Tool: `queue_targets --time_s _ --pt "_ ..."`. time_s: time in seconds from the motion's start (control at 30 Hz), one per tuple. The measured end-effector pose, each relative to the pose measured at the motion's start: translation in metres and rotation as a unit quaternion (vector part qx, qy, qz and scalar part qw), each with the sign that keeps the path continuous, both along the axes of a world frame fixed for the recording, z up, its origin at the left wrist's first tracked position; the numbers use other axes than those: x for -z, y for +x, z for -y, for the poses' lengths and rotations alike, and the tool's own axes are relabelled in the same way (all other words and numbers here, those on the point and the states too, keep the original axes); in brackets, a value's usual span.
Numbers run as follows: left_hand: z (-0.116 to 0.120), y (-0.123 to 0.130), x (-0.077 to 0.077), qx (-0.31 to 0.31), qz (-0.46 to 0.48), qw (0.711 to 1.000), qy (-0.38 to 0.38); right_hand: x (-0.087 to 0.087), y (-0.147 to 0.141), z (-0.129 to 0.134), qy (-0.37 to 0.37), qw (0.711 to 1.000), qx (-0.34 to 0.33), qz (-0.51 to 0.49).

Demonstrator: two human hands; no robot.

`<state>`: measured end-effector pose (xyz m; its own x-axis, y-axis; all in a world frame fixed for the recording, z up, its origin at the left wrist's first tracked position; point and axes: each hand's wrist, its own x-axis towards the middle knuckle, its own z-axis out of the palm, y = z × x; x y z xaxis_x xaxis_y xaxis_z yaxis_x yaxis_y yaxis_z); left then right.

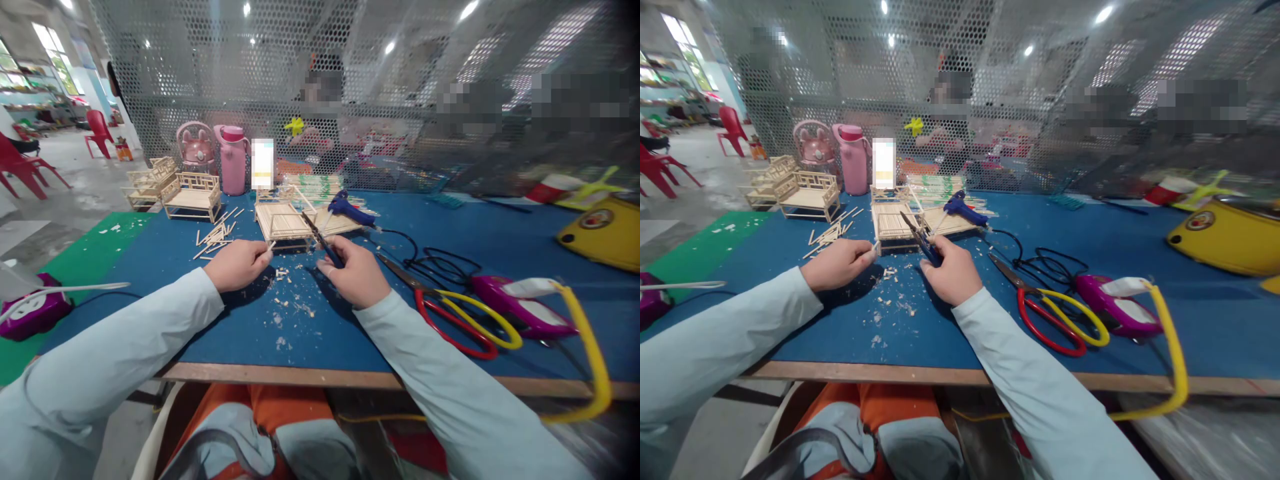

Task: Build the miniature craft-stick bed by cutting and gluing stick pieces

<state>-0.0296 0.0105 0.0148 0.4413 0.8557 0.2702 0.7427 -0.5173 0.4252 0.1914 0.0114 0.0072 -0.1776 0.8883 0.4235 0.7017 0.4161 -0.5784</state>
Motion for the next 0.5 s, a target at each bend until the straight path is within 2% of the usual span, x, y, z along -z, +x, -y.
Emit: queue_targets --time_s 0.1,0.2,0.27,0.33,0.5 --pt "-0.003 -0.001 0.005 0.039 -0.101 0.994 0.031 0.001 -0.001 0.0 0.009 0.999 0.027 0.034" --pt "-0.002 0.005 0.01 0.089 -0.148 0.983 0.059 0.002 -0.003 0.0 0.015 0.999 0.036 0.029" --pt "0.0 0.009 0.012 0.099 -0.165 0.979 0.062 0.002 -0.004 0.0 0.015 0.999 0.039 0.022" --pt "0.001 0.01 0.013 0.077 -0.18 0.979 0.057 0.002 -0.004 0.0 0.013 0.999 0.037 0.019" --pt "-0.001 0.004 0.009 -0.035 -0.205 0.977 0.051 0.003 -0.004 0.001 0.008 0.999 0.037 0.021"
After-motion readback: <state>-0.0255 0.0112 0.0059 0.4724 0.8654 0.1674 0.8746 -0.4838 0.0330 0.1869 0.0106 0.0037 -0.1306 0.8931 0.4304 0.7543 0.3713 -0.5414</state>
